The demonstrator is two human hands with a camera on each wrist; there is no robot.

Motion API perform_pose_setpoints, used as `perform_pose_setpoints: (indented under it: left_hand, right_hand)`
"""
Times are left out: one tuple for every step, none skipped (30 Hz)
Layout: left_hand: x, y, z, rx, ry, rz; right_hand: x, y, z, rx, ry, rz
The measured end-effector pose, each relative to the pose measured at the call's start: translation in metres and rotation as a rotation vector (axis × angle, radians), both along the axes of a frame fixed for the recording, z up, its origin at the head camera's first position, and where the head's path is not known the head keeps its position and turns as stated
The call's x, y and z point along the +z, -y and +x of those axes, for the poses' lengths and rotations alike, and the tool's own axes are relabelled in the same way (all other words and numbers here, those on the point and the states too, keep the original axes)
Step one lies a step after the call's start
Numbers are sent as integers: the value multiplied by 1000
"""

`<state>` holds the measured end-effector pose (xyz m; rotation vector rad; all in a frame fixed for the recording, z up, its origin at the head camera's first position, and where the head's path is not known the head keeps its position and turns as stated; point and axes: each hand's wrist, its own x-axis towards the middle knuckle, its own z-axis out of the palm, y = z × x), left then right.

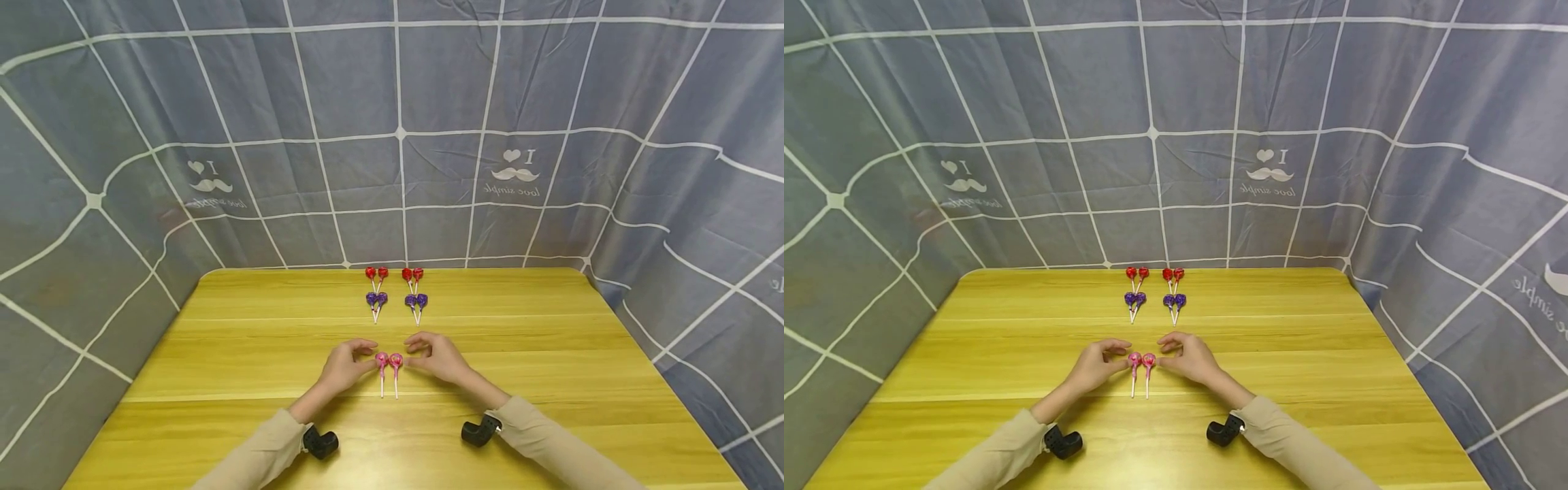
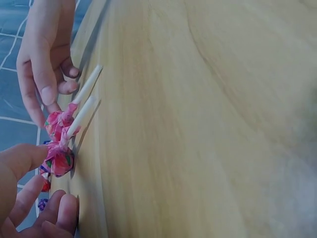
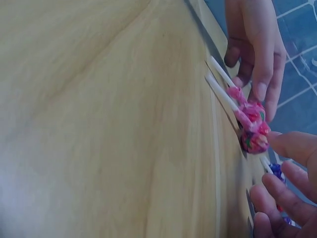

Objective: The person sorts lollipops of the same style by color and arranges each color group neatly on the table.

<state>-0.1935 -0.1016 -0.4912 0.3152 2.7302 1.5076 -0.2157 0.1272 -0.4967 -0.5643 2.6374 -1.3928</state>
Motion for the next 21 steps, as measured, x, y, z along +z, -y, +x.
perform_pose_setpoints:
  left_hand:
    - [-1, -1, -1, -2, -5, -10]
    - [-1, -1, -1, -3, -8, -21]
    - [-2, -2, -2, -10, -17, -36]
    - [-2, -3, -2, -16, -25, -50]
    - [-3, -3, -2, -22, -33, -61]
    - [-3, -4, -3, -28, -41, -71]
    - [-3, -4, -3, -33, -53, -82]
    - [-3, -5, -3, -40, -61, -89]
    - [-3, -5, -3, -45, -68, -96]
    - [-3, -5, -4, -44, -70, -100]
    - [-3, -6, -5, -47, -73, -107]
    - [-3, -6, -5, -47, -73, -111]
    - [-3, -6, -5, -46, -75, -116]
    - [-3, -6, -5, -43, -73, -122]
    - [-3, -6, -6, -41, -73, -128]
    - [-3, -6, -6, -39, -74, -133]
    - [-3, -5, -6, -36, -72, -136]
    - [-3, -6, -6, -33, -73, -138]
    - [-3, -5, -6, -30, -73, -140]
    - [-3, -5, -5, -27, -73, -141]
    - [-3, -5, -5, -26, -72, -140]
  right_hand:
    - [0, 1, 0, 10, 1, -2]
    - [0, 2, 0, 20, 2, -5]
    - [0, 4, 1, 31, 1, -7]
    - [-1, 5, 1, 39, -1, -5]
    - [-1, 6, 1, 44, -2, -1]
    - [0, 7, 1, 49, -6, 2]
    - [0, 8, 1, 49, -6, 6]
    - [0, 9, 1, 48, -6, 13]
    - [1, 10, 2, 47, -7, 21]
    - [1, 11, 2, 47, -8, 28]
    - [2, 11, 2, 48, -8, 35]
    - [3, 12, 2, 49, -8, 44]
    - [3, 12, 2, 50, -8, 54]
    - [3, 12, 2, 54, -12, 61]
    - [3, 13, 2, 58, -16, 66]
    - [3, 13, 2, 63, -20, 70]
    - [3, 13, 1, 64, -21, 74]
    - [2, 13, 1, 65, -23, 78]
    - [2, 13, 1, 65, -26, 80]
    - [2, 13, 1, 64, -26, 82]
    - [1, 14, 1, 63, -27, 83]
